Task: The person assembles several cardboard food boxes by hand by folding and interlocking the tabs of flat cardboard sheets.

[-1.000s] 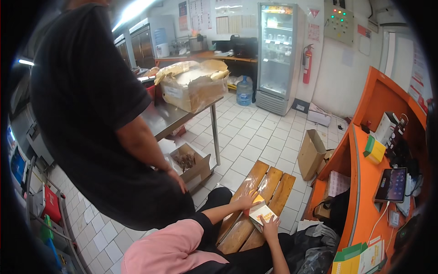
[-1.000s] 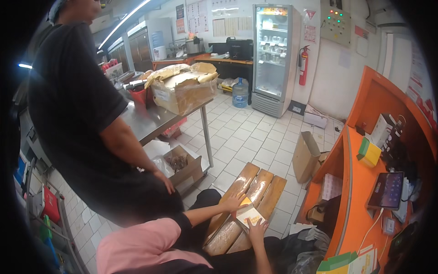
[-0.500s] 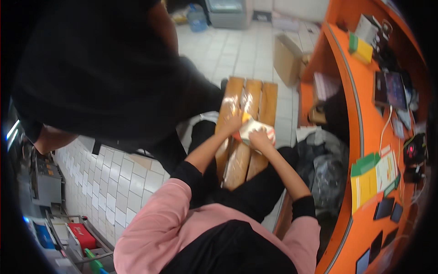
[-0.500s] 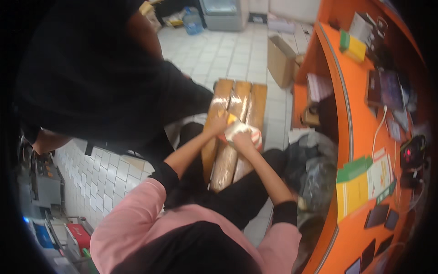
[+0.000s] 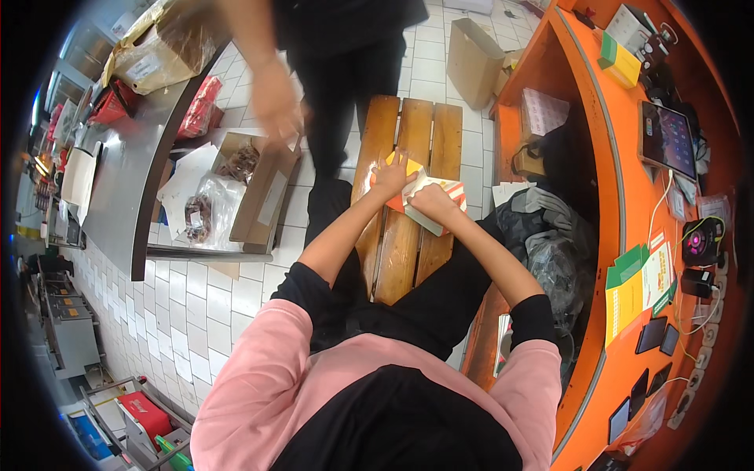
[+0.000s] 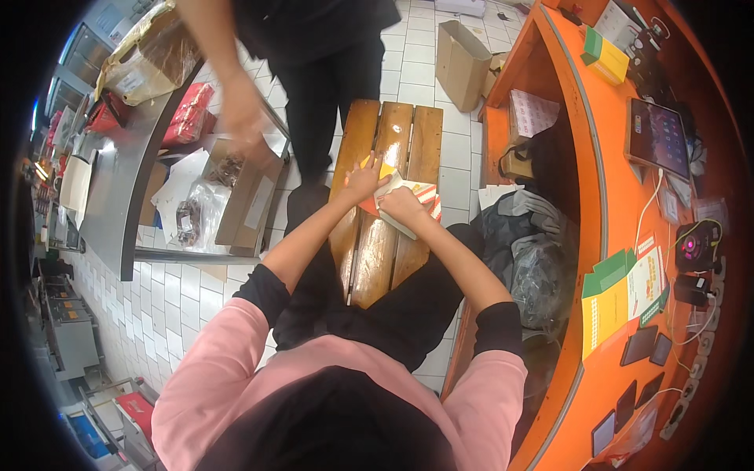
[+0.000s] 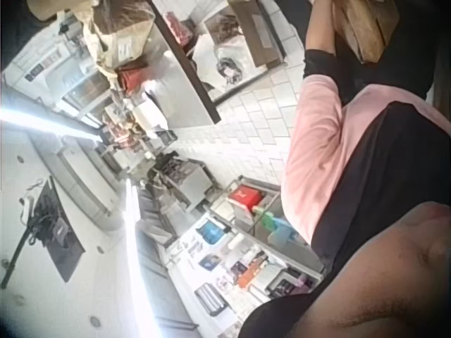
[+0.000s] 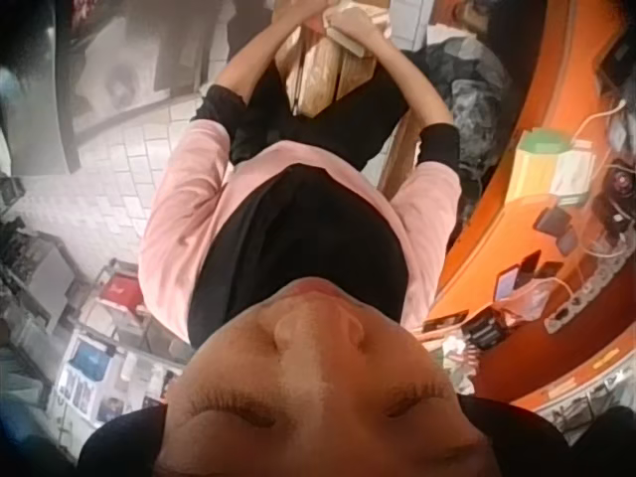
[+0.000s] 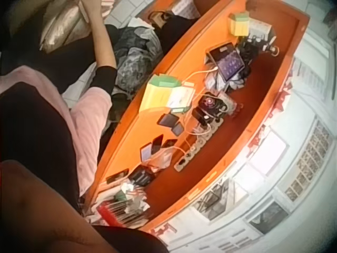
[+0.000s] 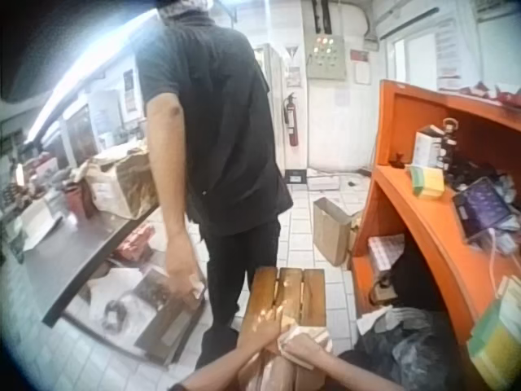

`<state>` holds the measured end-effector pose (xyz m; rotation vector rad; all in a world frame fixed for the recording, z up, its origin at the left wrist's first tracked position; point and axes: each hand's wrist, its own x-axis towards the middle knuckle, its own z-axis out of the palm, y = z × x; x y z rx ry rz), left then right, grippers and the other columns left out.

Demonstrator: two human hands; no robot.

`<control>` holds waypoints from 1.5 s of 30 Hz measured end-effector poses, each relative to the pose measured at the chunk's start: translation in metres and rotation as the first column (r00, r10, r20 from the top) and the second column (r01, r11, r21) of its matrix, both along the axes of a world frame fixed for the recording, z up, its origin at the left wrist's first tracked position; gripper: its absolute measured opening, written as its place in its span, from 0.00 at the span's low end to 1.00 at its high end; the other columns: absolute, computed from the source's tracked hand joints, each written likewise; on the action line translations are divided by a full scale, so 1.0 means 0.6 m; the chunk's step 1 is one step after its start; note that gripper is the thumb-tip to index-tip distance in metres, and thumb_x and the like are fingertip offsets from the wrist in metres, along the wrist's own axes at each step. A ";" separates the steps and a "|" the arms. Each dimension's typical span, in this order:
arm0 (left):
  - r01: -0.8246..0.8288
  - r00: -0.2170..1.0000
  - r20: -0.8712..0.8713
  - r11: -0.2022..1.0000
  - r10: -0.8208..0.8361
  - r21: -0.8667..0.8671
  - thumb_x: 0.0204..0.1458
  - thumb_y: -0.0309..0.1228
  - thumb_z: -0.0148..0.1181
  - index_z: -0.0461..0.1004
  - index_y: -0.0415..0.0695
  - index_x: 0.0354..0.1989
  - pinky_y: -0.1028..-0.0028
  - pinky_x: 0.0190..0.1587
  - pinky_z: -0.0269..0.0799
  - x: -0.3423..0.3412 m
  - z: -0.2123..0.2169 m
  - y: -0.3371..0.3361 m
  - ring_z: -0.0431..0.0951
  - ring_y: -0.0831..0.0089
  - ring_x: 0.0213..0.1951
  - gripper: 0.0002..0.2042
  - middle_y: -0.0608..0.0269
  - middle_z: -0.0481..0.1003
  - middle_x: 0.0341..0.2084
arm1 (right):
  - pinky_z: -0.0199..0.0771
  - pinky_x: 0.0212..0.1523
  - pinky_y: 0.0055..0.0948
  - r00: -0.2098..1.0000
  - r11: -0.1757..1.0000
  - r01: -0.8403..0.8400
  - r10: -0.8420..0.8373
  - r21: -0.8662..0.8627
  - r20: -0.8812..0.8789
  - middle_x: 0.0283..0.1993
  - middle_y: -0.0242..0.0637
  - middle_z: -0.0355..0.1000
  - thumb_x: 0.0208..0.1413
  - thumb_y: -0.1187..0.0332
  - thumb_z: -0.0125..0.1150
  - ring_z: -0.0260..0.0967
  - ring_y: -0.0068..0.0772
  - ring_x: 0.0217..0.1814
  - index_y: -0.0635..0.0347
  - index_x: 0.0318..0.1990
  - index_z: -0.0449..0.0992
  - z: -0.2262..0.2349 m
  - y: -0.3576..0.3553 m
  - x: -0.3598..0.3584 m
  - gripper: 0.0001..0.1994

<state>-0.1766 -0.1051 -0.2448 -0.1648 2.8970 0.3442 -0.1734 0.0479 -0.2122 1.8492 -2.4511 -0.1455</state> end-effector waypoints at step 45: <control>0.277 0.859 -0.501 0.916 -0.100 0.292 0.52 0.30 0.52 0.58 0.44 0.57 0.38 0.55 0.47 0.025 0.070 -0.004 0.47 0.42 0.62 0.23 0.45 0.51 0.60 | 0.54 0.61 0.43 0.114 0.016 0.900 -0.973 -0.435 0.201 0.64 0.51 0.52 0.45 0.68 0.63 0.50 0.52 0.65 0.62 0.59 0.61 0.396 0.423 0.320 0.31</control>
